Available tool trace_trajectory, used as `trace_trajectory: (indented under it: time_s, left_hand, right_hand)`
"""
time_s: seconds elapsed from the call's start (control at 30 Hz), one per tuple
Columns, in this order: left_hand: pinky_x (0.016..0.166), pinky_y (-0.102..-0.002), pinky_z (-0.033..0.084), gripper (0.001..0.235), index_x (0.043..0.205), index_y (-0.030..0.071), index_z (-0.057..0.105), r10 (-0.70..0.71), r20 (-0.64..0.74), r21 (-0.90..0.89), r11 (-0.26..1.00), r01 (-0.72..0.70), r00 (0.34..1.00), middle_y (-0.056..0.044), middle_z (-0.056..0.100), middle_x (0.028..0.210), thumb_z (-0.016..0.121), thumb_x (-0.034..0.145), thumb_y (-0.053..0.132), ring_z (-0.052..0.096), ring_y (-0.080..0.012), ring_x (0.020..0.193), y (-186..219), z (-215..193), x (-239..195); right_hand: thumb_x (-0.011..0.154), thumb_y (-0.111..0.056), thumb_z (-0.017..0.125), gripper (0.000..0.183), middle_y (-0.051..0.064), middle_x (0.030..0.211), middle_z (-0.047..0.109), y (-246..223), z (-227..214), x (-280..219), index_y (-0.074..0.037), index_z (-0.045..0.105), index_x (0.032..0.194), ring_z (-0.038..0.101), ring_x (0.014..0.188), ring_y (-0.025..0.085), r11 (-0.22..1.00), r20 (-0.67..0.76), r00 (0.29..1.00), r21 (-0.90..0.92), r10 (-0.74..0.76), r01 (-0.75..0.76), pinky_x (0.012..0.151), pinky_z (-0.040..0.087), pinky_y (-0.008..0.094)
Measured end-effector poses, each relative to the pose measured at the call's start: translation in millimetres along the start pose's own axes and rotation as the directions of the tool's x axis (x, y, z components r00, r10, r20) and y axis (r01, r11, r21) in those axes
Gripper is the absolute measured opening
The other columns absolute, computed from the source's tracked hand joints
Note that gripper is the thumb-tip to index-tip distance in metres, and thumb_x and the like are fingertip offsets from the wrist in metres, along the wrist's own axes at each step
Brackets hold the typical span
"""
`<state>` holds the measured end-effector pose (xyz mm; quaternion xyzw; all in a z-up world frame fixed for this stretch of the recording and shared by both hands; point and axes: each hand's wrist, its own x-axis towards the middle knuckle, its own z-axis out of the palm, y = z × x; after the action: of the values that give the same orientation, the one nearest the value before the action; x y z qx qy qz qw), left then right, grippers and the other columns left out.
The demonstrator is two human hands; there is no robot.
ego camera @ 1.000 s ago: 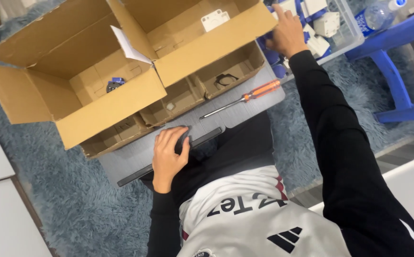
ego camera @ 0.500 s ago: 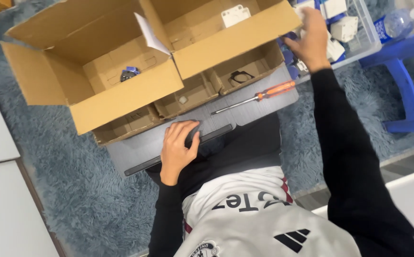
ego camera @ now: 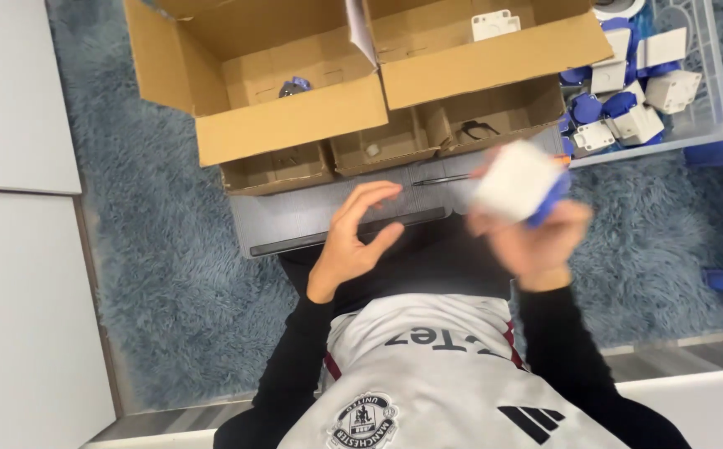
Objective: The person sits on the floor and uses a screwdriver to unscrew and separate a white and blue electrical component. They then inspect the separated parts and place them into a cardboard box.
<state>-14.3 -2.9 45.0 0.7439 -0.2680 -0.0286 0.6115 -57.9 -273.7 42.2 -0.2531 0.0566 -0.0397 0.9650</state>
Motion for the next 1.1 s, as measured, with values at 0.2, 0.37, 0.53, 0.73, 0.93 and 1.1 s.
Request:
trace_trajectory:
  time_s: [0.2, 0.37, 0.53, 0.73, 0.93, 1.1]
  left_hand:
    - [0.101, -0.046, 0.058, 0.072, 0.159, 0.005, 0.054, 0.021, 0.014, -0.137, 0.99, -0.019, 1.0, -0.017, 0.062, 0.149, 0.078, 0.102, 0.041, 0.067, -0.033, 0.129, 17, 3, -12]
    - [0.104, -0.049, 0.057, 0.063, 0.151, 0.001, 0.061, 0.074, 0.008, -0.054, 0.996, -0.073, 0.997, -0.02, 0.066, 0.141, 0.08, 0.101, 0.033, 0.069, -0.0394, 0.13, 16, -7, -31]
    - [0.11, -0.047, 0.054, 0.058, 0.146, 0.006, 0.068, 0.039, -0.001, -0.038, 0.999, -0.039, 0.999, -0.012, 0.069, 0.141, 0.087, 0.096, 0.027, 0.069, -0.0315, 0.132, 19, -19, -45]
    - [0.114, -0.051, 0.053, 0.049, 0.139, 0.011, 0.075, 0.043, -0.013, 0.007, 0.999, -0.043, 0.999, -0.012, 0.066, 0.139, 0.088, 0.094, 0.024, 0.069, -0.0333, 0.13, 16, -23, -38]
    - [0.114, -0.057, 0.052, 0.045, 0.139, 0.011, 0.075, 0.048, -0.027, 0.057, 0.997, -0.046, 0.998, -0.017, 0.062, 0.137, 0.084, 0.095, 0.016, 0.067, -0.0418, 0.129, -8, -17, -30]
    - [0.114, -0.054, 0.052, 0.03, 0.134, 0.01, 0.078, 0.051, -0.09, 0.056, 0.997, -0.046, 0.995, -0.018, 0.063, 0.136, 0.069, 0.105, 0.011, 0.068, -0.0422, 0.128, -33, -13, -26]
  right_hand:
    - [0.071, -0.008, 0.082, 0.098, 0.021, 0.157, 0.062, 52, 31, -17, -0.001, 0.047, 0.162, 0.061, 0.141, 0.033, 0.82, 0.012, 0.955, -0.516, 0.297, -0.248, 0.118, 0.051, 0.052]
    - [0.077, -0.006, 0.095, 0.101, 0.019, 0.158, 0.056, 66, -9, -11, -0.006, 0.034, 0.158, 0.059, 0.142, 0.031, 0.618, 0.338, 0.883, -0.783, 0.327, 0.071, 0.122, 0.043, 0.049]
    - [0.074, -0.015, 0.101, 0.082, 0.016, 0.144, 0.065, 64, 26, -11, -0.005, 0.051, 0.139, 0.058, 0.145, 0.036, 0.312, 0.362, 0.862, -0.915, 0.355, 0.257, 0.123, 0.041, 0.053]
    - [0.078, -0.007, 0.096, 0.072, 0.014, 0.138, 0.069, 62, 33, -5, -0.006, 0.062, 0.141, 0.063, 0.14, 0.036, 0.301, 0.326, 0.888, -0.925, 0.323, 0.23, 0.119, 0.049, 0.054]
    - [0.08, -0.011, 0.096, 0.071, 0.015, 0.137, 0.073, 72, 14, 11, -0.008, 0.065, 0.144, 0.067, 0.136, 0.036, 0.201, 0.409, 0.875, -0.909, 0.257, 0.366, 0.116, 0.051, 0.054]
    - [0.084, -0.013, 0.093, 0.07, 0.019, 0.14, 0.07, 89, 3, 22, -0.004, 0.062, 0.146, 0.066, 0.136, 0.04, 0.133, 0.498, 0.844, -0.867, 0.2, 0.48, 0.115, 0.052, 0.054]
